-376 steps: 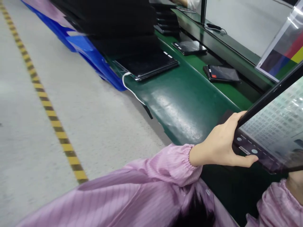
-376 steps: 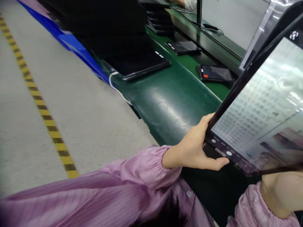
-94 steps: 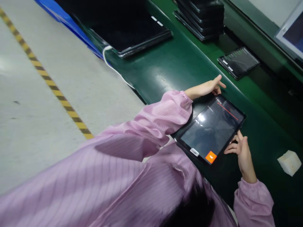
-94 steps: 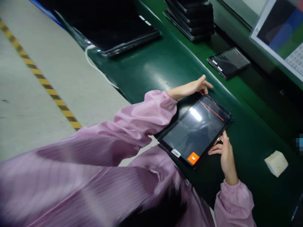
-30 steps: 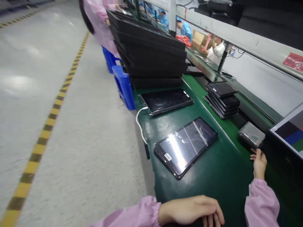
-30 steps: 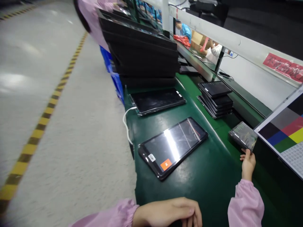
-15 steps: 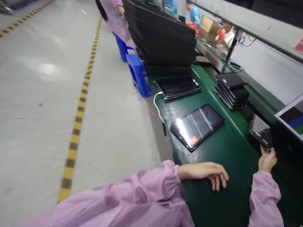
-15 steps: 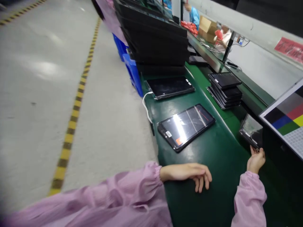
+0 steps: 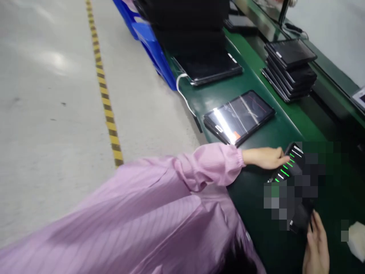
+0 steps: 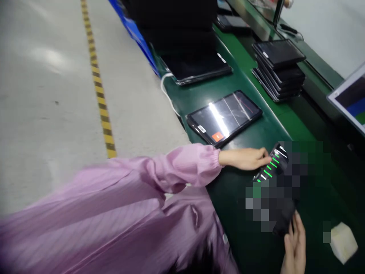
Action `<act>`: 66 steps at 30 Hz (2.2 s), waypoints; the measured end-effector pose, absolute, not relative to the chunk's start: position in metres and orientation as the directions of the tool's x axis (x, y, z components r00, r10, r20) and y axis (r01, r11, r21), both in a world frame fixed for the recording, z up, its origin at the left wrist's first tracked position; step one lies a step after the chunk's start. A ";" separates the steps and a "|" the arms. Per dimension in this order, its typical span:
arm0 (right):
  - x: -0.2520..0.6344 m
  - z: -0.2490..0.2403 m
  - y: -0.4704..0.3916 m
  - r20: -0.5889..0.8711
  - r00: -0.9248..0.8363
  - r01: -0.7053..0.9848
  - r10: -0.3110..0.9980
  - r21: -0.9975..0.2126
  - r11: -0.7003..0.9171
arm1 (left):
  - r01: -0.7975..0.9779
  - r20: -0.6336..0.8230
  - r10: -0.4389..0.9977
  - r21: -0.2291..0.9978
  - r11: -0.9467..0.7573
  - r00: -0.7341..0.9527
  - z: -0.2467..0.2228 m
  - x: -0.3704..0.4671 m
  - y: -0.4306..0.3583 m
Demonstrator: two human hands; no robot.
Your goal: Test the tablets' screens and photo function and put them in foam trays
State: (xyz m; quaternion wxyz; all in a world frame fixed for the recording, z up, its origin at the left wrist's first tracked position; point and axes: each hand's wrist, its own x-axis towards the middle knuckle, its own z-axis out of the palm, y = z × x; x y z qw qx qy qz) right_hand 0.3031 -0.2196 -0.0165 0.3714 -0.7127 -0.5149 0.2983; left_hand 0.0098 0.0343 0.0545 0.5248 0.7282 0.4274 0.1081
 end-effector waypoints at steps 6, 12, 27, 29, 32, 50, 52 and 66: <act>0.270 0.025 -0.171 -0.064 0.196 0.627 0.979 -0.759 -0.175 | 0.608 -0.141 0.902 0.779 -0.153 0.408 0.061 0.058 0.078; 0.266 0.038 -0.128 0.051 0.052 0.859 0.997 -0.511 -0.019 | 0.518 -0.113 0.884 0.841 -0.158 0.454 0.044 0.058 0.096; 0.277 0.047 -0.141 0.002 0.137 0.748 0.991 -0.655 -0.103 | 0.312 0.040 0.860 0.922 -0.227 0.508 0.018 0.056 0.095; 0.278 0.046 -0.142 -0.054 0.114 0.716 0.992 -0.687 -0.120 | 0.307 0.051 0.859 0.922 -0.236 0.509 0.017 0.055 0.095; 0.276 0.045 -0.144 -0.120 0.081 0.682 0.989 -0.718 -0.143 | 0.305 0.051 0.857 0.922 -0.237 0.513 0.015 0.055 0.095; 0.273 0.050 -0.142 -0.107 0.110 0.633 0.988 -0.759 -0.153 | 0.275 0.119 0.846 0.914 -0.297 0.520 0.003 0.055 0.100; 0.271 0.049 -0.142 -0.113 0.122 0.637 0.986 -0.753 -0.165 | 0.287 0.134 0.843 0.902 -0.321 0.521 0.004 0.054 0.100; 0.276 0.035 -0.143 -0.098 0.175 0.601 0.980 -0.778 -0.185 | 0.288 0.236 0.870 0.878 -0.382 0.433 0.041 0.005 0.076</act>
